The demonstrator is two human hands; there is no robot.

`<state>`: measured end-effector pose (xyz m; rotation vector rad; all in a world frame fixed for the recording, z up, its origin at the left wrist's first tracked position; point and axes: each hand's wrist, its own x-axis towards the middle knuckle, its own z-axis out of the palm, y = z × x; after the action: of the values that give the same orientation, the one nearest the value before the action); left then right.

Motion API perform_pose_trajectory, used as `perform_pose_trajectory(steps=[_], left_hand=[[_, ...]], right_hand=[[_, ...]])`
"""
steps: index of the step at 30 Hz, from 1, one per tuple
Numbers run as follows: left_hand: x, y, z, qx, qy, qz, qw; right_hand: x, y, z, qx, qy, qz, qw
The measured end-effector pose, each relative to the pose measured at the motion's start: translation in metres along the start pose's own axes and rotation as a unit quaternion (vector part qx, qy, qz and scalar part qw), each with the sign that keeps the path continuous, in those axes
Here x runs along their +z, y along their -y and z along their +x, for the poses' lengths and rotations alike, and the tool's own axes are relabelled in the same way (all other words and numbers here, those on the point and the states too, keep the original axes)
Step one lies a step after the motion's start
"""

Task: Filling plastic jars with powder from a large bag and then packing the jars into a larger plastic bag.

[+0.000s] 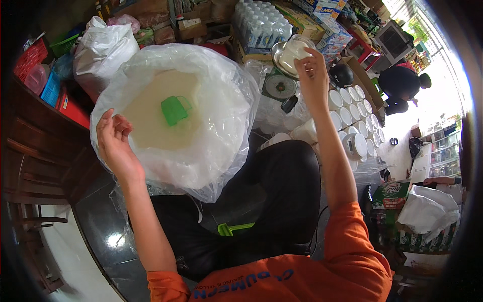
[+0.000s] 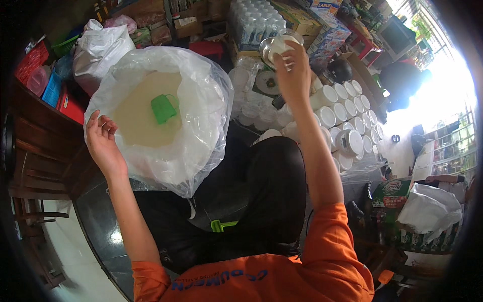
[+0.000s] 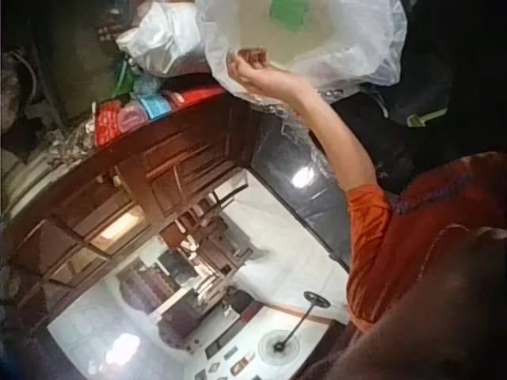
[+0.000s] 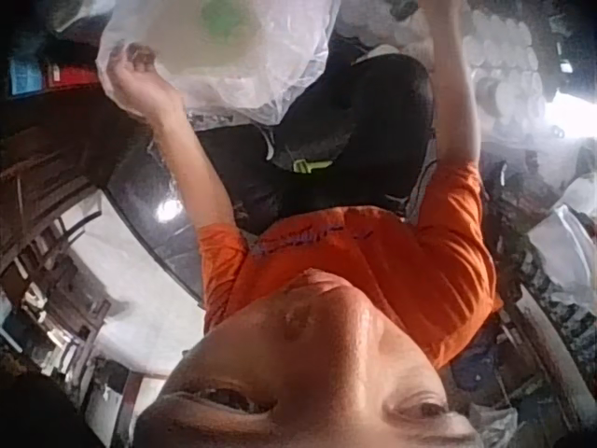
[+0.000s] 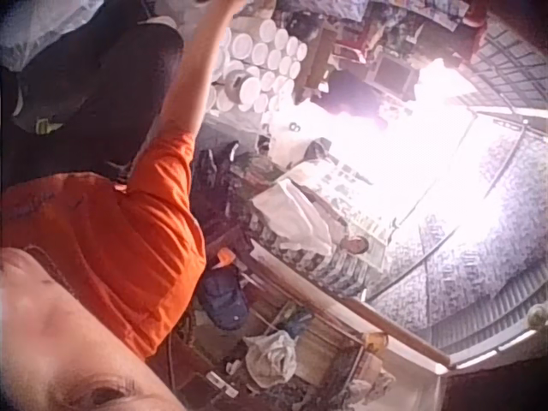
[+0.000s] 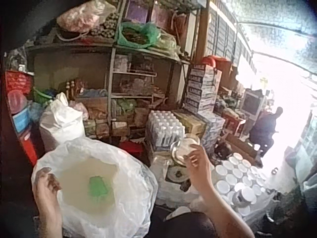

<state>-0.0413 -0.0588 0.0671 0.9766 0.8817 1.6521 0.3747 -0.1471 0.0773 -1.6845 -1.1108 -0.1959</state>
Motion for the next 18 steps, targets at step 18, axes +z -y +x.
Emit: perform_pose_trajectory(steps=[18], left_hand=[[0.018,0.018,0.0,0.015,0.031,0.041,0.999]], right_hand=[[0.022,-0.148,0.094,0.085,0.059,-0.159,0.982]])
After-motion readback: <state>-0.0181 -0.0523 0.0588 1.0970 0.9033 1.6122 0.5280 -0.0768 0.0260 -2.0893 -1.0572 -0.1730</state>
